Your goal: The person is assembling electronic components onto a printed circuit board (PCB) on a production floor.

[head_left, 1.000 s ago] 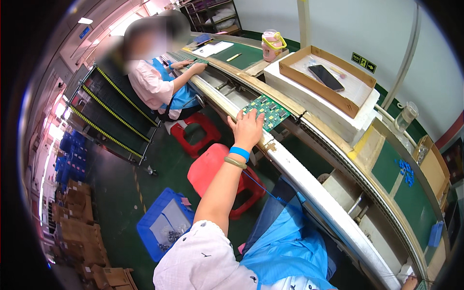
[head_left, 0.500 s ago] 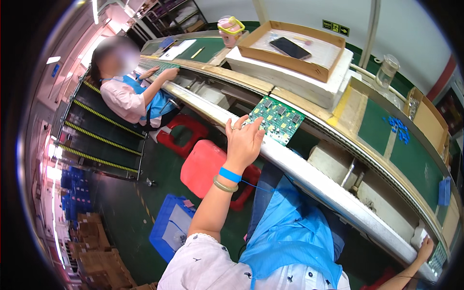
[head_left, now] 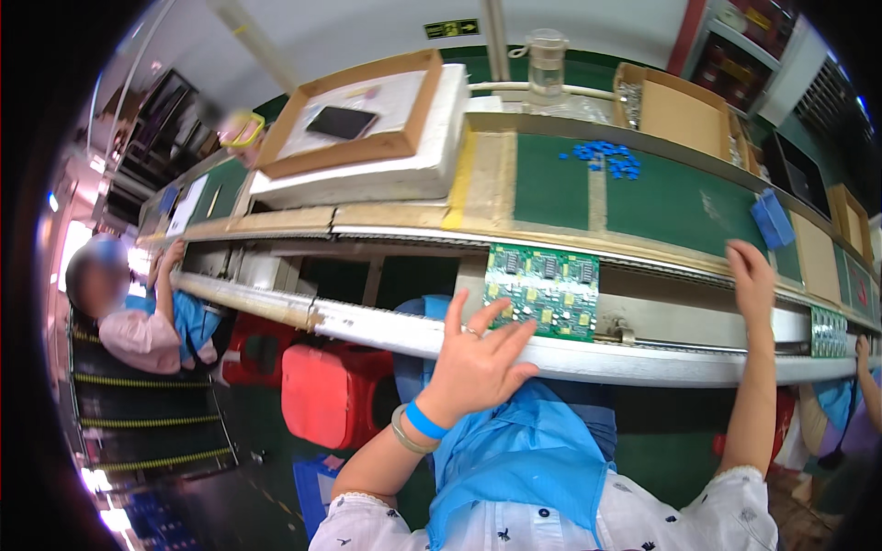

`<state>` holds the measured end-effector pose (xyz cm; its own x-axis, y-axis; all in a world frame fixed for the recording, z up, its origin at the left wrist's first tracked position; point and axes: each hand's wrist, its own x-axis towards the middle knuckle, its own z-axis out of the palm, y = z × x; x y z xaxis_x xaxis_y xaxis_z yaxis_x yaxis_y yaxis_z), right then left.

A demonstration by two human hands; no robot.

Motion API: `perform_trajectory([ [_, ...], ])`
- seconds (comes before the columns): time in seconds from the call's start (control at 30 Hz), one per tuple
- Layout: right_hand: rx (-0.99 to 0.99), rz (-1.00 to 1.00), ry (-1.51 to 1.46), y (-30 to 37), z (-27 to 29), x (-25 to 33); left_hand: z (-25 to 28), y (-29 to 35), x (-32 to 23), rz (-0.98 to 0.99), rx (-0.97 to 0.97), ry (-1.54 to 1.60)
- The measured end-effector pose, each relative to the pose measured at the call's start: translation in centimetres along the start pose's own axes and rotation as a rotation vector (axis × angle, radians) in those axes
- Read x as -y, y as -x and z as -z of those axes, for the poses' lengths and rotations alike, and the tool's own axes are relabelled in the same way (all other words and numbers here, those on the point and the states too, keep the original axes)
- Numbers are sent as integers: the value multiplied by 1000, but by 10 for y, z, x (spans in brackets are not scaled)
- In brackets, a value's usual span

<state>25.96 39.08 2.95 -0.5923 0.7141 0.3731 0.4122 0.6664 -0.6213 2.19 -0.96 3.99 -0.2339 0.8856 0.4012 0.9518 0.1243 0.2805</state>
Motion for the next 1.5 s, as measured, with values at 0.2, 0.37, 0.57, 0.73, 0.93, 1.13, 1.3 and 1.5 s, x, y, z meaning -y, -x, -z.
perform_trajectory([
  [0.2,195,215,33,-77,-81,65,-8,-53,-39,-209,123,152],
  [0.37,295,46,212,-108,-125,83,-8,-112,-23,-105,13,301],
  [0.57,231,37,122,-115,-135,75,-49,-195,13,205,-62,246],
  [0.73,195,30,38,-112,-140,73,-112,-243,34,162,-137,71],
  [0.93,150,53,81,-106,-140,73,-142,-257,33,191,-197,1],
  [1.13,165,24,-111,-100,-132,65,-140,-253,32,166,-173,11],
  [1.3,155,52,-362,-86,-107,64,-134,-244,40,126,-226,101],
  [1.5,374,-177,-506,-30,-49,86,-97,-224,31,246,-120,513],
])
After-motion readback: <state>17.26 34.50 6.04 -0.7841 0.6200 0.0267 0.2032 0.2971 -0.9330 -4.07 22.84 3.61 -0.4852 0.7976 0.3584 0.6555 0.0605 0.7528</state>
